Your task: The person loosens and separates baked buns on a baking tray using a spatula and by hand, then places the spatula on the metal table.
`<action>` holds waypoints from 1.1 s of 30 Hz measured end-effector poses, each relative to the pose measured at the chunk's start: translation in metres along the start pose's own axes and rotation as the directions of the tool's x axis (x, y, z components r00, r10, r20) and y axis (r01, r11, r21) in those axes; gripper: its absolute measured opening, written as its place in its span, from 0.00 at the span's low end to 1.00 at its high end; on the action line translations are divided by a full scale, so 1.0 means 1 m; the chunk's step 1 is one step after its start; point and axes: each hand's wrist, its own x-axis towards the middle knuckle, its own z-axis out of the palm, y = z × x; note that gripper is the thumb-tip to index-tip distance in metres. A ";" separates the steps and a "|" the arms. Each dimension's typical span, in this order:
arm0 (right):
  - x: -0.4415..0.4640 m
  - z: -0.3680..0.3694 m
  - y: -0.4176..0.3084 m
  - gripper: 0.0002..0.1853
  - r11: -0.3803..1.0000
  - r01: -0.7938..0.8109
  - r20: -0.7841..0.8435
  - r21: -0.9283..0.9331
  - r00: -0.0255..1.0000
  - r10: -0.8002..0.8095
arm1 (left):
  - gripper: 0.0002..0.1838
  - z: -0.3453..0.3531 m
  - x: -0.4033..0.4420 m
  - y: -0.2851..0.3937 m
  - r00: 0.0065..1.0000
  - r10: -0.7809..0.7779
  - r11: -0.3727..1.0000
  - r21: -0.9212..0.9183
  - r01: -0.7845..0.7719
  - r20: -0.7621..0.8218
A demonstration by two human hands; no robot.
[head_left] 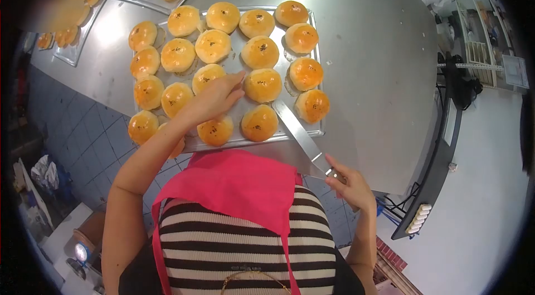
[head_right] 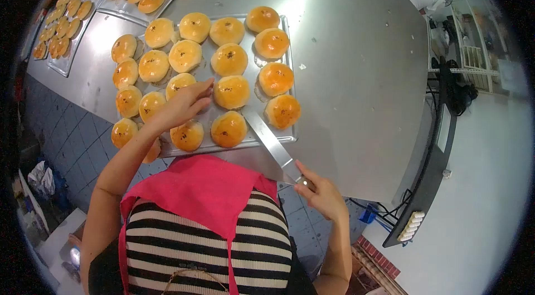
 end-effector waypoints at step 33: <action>0.035 0.026 -0.031 0.29 0.765 0.454 -0.175 -0.456 0.797 -0.577 | 0.29 -0.025 0.006 0.033 0.992 0.090 0.988 0.114 -0.101 0.092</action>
